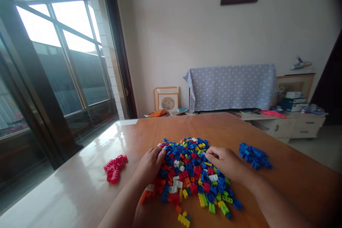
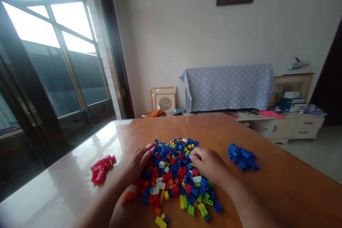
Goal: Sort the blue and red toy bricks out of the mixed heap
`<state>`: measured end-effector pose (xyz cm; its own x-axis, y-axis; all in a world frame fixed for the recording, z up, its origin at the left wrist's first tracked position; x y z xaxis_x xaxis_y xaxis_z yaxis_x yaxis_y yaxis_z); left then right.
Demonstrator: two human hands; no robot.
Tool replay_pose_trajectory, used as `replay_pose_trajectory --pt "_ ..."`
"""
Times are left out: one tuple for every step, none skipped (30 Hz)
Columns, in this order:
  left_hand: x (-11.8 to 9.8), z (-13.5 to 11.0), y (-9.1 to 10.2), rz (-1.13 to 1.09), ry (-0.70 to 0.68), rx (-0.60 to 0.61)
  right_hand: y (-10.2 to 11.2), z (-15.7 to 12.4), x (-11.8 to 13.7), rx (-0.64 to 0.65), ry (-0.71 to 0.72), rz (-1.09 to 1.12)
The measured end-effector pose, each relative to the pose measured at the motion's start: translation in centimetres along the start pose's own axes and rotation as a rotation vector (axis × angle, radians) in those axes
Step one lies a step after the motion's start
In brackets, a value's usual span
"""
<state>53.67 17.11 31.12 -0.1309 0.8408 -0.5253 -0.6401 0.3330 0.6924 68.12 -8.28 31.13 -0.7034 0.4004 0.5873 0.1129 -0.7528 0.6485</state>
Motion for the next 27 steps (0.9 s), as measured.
replay_pose_trajectory --pt "-0.3 -0.1 0.0 0.01 -0.019 -0.007 -0.2 -0.2 0.0 0.033 -0.006 -0.013" --pt "-0.6 -0.1 -0.1 0.021 -0.036 -0.016 -0.4 -0.3 0.0 0.063 -0.014 -0.029" --pt "-0.8 -0.1 -0.2 0.031 -0.051 -0.025 -0.6 -0.5 0.0 0.092 -0.024 -0.047" --pt "-0.9 -0.1 -0.3 0.04 -0.065 -0.029 -0.7 -0.6 -0.1 0.119 -0.034 -0.069" --pt "-1.1 -0.1 -0.4 0.045 -0.078 -0.029 -0.9 -0.7 -0.3 0.145 -0.044 -0.092" --pt "-1.2 -0.1 -0.5 0.05 -0.089 -0.026 -1.0 -0.8 -0.5 0.167 -0.052 -0.116" --pt "-1.3 -0.1 -0.6 0.053 -0.101 -0.024 -1.1 -0.8 -0.7 0.185 -0.059 -0.135" --pt "-1.4 -0.1 -0.7 0.054 -0.112 -0.022 -1.1 -0.8 -0.8 0.197 -0.062 -0.148" --pt "-1.5 -0.1 -0.7 0.054 -0.124 -0.023 -1.1 -0.8 -0.9 0.202 -0.062 -0.156" --pt "-1.6 -0.1 -0.7 0.052 -0.133 -0.025 -1.0 -0.8 -1.0 0.202 -0.061 -0.16" --pt "-1.7 -0.1 -0.7 0.051 -0.139 -0.028 -0.8 -0.8 -1.0 0.199 -0.062 -0.162" --pt "-1.8 -0.2 -0.7 0.051 -0.141 -0.026 -0.6 -0.7 -1.1 0.195 -0.064 -0.162" --pt "-1.9 -0.2 -0.7 0.053 -0.139 -0.019 -0.4 -0.7 -1.2 0.189 -0.068 -0.165" --pt "-1.9 -0.3 -0.8 0.057 -0.134 -0.008 -0.2 -0.6 -1.2 0.183 -0.071 -0.168" --pt "-2.0 -0.4 -0.8 0.062 -0.127 0.003 0.0 -0.5 -1.3 0.177 -0.073 -0.171" --pt "-2.1 -0.4 -0.9 0.066 -0.124 0.013 0.3 -0.5 -1.4 0.171 -0.073 -0.173" --pt "-2.1 -0.5 -0.9 0.069 -0.124 0.017 0.5 -0.4 -1.5 0.168 -0.073 -0.174" --pt "-2.2 -0.5 -1.0 0.071 -0.127 0.017 0.6 -0.4 -1.6 0.167 -0.074 -0.178" --pt "-2.2 -0.5 -1.0 0.071 -0.132 0.014 0.7 -0.4 -1.7 0.171 -0.076 -0.183" --pt "-2.2 -0.5 -1.1 0.07 -0.138 0.011 0.6 -0.5 -1.8 0.183 -0.081 -0.19" --pt "-2.2 -0.6 -1.2 0.068 -0.143 0.012 0.6 -0.5 -1.9 0.2 -0.088 -0.195" --pt "-2.1 -0.6 -1.3 0.066 -0.15 0.014 0.4 -0.6 -1.9 0.218 -0.094 -0.199" --pt "-2.1 -0.6 -1.4 0.064 -0.157 0.017 0.3 -0.7 -2.0 0.234 -0.098 -0.199" --pt "-2.2 -0.7 -1.5 0.06 -0.166 0.018 0.2 -0.8 -2.0 0.246 -0.1 -0.195" --pt "-2.2 -0.7 -1.6 0.055 -0.177 0.019 0.0 -0.9 -1.9 0.257 -0.1 -0.189" --pt "-2.3 -0.8 -1.8 0.048 -0.189 0.02 0.0 -1.0 -2.0 0.264 -0.101 -0.184" --pt "-2.5 -0.9 -1.8 0.041 -0.198 0.022 -0.1 -1.0 -2.0 0.268 -0.101 -0.178"
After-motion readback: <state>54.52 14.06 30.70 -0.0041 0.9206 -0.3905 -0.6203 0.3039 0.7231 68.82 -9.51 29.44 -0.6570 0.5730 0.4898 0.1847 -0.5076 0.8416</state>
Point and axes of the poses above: each hand's wrist, its own z-axis towards the middle knuckle, its own y-axis out of the back of the hand, x = y × z, the point moved 8 cm from there along z, towards the middle knuckle, and after that the axes turned 14 degrees about -x, right-handed, at the moved point
